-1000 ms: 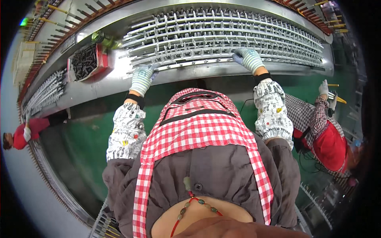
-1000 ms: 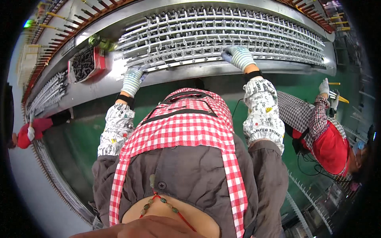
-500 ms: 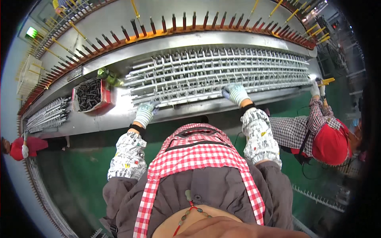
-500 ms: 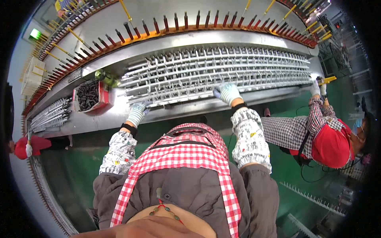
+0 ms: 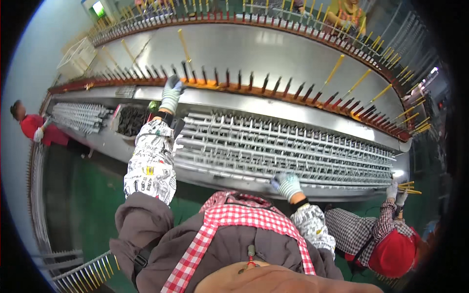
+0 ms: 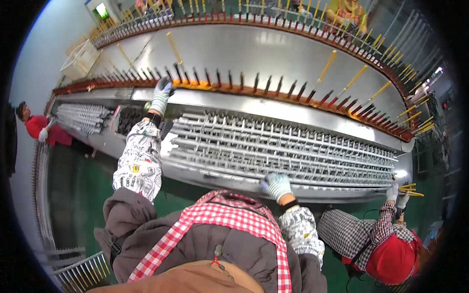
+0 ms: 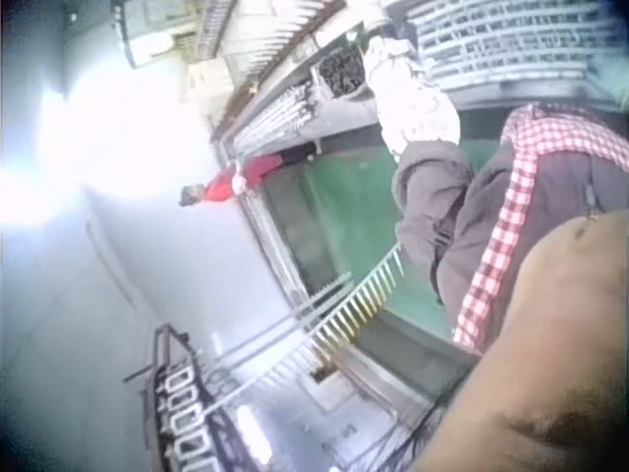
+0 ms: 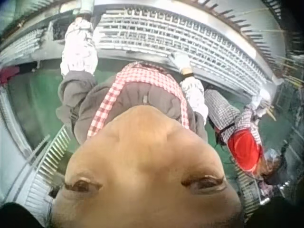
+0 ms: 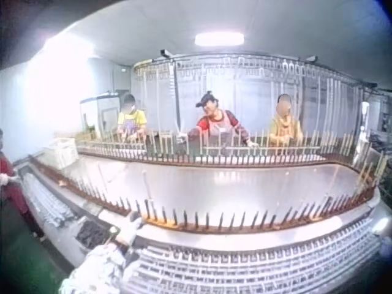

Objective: Inserting yellow plastic tubes into a large industrial processing machine on a factory floor.

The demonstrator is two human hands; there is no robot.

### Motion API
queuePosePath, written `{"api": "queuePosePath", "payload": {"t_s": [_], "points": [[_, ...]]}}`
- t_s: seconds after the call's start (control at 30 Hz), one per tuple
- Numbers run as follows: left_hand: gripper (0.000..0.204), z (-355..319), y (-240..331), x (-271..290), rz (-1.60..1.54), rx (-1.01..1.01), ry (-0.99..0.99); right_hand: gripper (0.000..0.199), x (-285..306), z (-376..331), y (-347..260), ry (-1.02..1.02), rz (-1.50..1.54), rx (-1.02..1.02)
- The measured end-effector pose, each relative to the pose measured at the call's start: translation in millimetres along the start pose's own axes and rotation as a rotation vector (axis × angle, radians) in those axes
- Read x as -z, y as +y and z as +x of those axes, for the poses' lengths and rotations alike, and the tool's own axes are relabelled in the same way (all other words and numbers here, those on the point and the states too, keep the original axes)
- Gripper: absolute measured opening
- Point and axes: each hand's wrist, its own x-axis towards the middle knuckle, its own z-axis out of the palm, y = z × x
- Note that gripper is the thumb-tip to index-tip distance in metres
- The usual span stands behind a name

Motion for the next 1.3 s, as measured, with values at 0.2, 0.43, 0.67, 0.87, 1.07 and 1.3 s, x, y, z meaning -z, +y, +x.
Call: {"api": "queuePosePath", "payload": {"t_s": [0.2, 0.43, 0.67, 0.87, 1.07, 1.3], "points": [[0.063, 139.4, -46.1, 29.5, 0.39, -0.085, 0.203, 0.046, 16.8, 28.6, 11.0, -0.092, 0.115, -0.048], [0.033, 234.4, -53.7, 62.7, 0.722, -0.179, -0.033, 0.047, 17.7, 65.4, 17.6, -0.019, 0.099, -0.097], [0.032, 237.5, -34.5, 86.0, 0.696, -0.281, 0.255, 0.054, 41.5, 67.3, 31.4, -0.097, 0.122, 0.006], [0.027, 250.4, 115.3, 35.7, 0.615, -0.323, 0.449, 0.05, 91.0, 54.7, 44.2, -0.081, 0.213, 0.055], [0.032, 131.9, 143.7, -107.1, 0.316, -0.291, -0.303, 0.039, 143.3, 67.5, 104.6, 0.339, 0.842, -0.283], [0.029, -5.1, 20.6, -326.6, 0.291, -0.111, -0.793, 0.04, 182.5, 177.5, 273.3, 1.213, 1.186, -0.237]]}}
